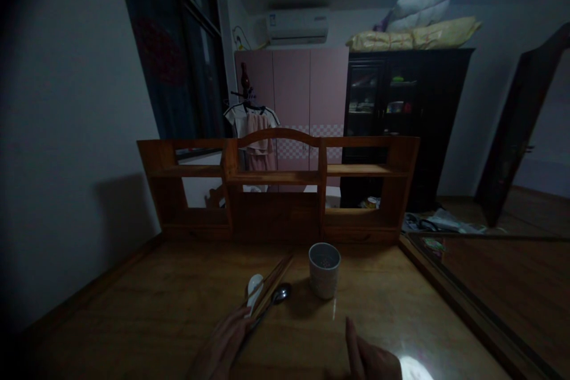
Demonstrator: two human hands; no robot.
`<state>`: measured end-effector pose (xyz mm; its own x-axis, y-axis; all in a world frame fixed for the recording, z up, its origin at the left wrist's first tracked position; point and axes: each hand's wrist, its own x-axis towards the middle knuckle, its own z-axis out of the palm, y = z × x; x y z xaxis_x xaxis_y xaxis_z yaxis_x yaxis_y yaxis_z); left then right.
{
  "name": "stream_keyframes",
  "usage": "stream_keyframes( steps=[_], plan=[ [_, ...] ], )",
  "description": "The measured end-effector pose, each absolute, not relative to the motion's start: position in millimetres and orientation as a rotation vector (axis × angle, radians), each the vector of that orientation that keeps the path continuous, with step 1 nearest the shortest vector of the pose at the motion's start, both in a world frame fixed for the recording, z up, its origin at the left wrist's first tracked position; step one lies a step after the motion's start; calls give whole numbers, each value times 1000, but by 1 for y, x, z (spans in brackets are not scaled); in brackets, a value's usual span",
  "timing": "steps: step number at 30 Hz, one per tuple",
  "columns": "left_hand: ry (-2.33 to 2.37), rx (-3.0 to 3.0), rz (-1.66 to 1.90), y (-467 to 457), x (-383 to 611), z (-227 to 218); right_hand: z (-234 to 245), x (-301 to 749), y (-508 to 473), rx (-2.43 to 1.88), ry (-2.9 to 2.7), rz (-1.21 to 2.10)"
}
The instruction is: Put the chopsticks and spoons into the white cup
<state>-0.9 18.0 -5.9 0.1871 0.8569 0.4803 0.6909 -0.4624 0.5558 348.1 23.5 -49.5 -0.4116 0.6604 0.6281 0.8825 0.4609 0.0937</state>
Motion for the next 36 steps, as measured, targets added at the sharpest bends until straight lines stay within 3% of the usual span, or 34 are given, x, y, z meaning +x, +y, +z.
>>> stream_keyframes(
  steps=[9,18,36],
  plan=[
    [1848,2216,908,25,5,-28,-43,349,17,-1437,-2115,-371],
    [1948,2165,727,30,-6,-35,-5,324,8,-1511,-1648,102],
    [1930,2149,732,40,2,-10,-5,324,6,-1504,-1546,205]
  ],
)
